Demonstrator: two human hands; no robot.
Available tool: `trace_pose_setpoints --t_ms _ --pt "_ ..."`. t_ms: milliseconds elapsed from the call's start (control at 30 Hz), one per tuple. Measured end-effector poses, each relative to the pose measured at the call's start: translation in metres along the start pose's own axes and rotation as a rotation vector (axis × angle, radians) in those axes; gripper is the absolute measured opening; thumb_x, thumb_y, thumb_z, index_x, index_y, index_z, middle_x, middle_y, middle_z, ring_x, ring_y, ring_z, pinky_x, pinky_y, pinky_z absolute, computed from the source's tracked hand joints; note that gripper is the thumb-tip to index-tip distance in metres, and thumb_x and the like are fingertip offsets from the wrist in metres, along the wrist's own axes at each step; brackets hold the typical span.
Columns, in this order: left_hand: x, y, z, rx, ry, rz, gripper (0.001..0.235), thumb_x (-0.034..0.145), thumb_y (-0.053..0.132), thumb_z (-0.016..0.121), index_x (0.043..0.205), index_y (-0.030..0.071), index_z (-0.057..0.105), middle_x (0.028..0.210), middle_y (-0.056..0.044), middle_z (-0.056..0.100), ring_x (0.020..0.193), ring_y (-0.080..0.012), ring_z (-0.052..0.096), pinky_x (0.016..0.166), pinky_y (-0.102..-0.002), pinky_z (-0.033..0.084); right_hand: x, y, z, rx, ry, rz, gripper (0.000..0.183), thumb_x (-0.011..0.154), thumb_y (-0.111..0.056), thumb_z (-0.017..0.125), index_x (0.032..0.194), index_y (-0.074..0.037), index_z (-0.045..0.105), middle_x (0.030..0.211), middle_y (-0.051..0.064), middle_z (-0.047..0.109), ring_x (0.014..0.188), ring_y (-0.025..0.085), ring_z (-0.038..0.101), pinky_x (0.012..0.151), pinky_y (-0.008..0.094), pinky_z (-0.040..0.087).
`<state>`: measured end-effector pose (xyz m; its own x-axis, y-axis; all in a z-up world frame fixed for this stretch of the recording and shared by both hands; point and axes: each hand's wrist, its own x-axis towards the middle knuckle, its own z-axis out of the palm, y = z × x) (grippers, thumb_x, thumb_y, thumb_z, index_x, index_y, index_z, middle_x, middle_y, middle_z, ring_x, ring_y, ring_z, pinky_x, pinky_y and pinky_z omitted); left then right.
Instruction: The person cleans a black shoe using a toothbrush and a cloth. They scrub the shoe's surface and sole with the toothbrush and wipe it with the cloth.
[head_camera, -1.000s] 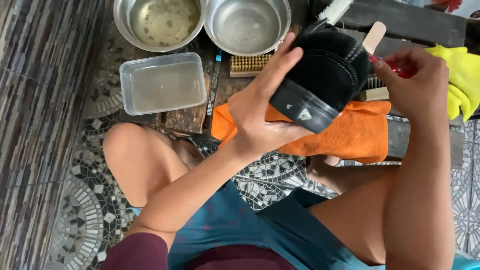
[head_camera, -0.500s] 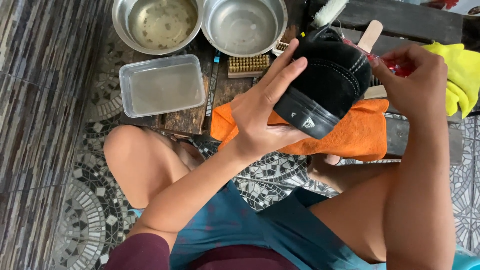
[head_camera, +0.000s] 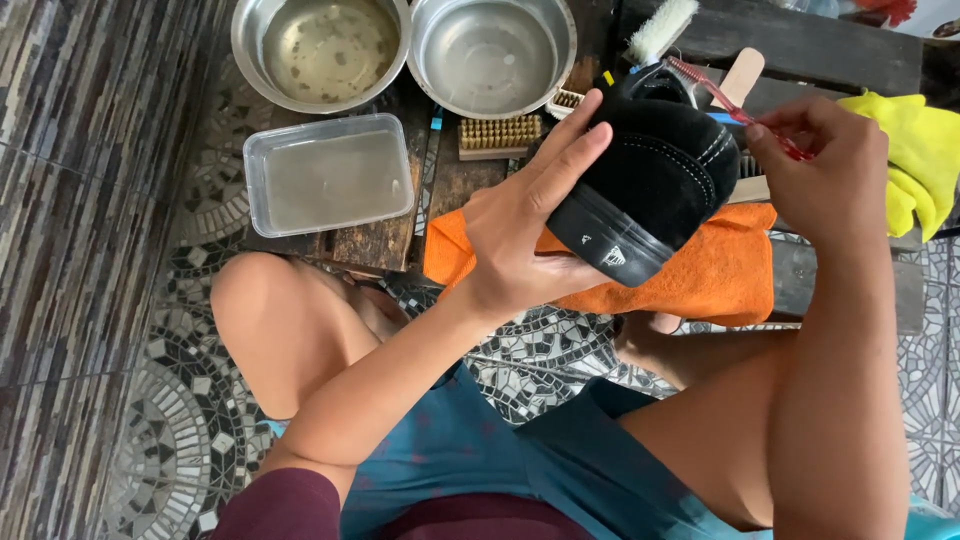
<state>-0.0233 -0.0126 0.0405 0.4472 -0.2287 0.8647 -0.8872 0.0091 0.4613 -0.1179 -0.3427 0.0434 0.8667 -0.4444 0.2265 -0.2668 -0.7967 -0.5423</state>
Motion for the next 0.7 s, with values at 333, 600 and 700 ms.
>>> trace_pose_setpoints --t_ms 333,600,700 --pt "-0.01 -0.002 -0.001 -0.059 -0.063 -0.103 0.078 0.117 0.038 0.089 0.18 0.029 0.043 0.183 0.007 0.053 0.112 -0.0075 0.095 0.094 -0.023 0.072 -0.004 0.006 0.002 0.245 0.199 -0.012 0.027 0.138 -0.02 0.081 0.119 -0.002 0.082 0.097 0.004 0.067 0.094 0.011 0.057 0.077 0.032 0.043" --pt "-0.009 -0.001 0.014 -0.141 -0.418 0.32 0.081 0.12 0.052 0.09 0.175 0.018 0.04 0.179 -0.01 0.052 0.169 -0.0331 0.064 0.145 -0.055 0.067 -0.038 0.0 0.001 0.549 0.506 -0.412 0.054 0.138 -0.035 0.047 0.096 -0.001 0.044 0.093 0.012 0.039 0.091 0.026 0.037 0.095 0.047 0.03" --pt "0.0 0.006 0.01 -0.111 -0.468 0.366 0.078 0.118 0.071 0.06 0.172 0.016 0.044 0.175 -0.012 0.057 0.165 -0.036 0.071 0.144 -0.06 0.067 -0.059 0.189 0.026 0.962 0.427 -0.372 0.032 0.128 -0.038 0.046 0.136 -0.008 0.037 0.141 0.01 0.034 0.136 0.021 0.028 0.124 0.04 0.021"
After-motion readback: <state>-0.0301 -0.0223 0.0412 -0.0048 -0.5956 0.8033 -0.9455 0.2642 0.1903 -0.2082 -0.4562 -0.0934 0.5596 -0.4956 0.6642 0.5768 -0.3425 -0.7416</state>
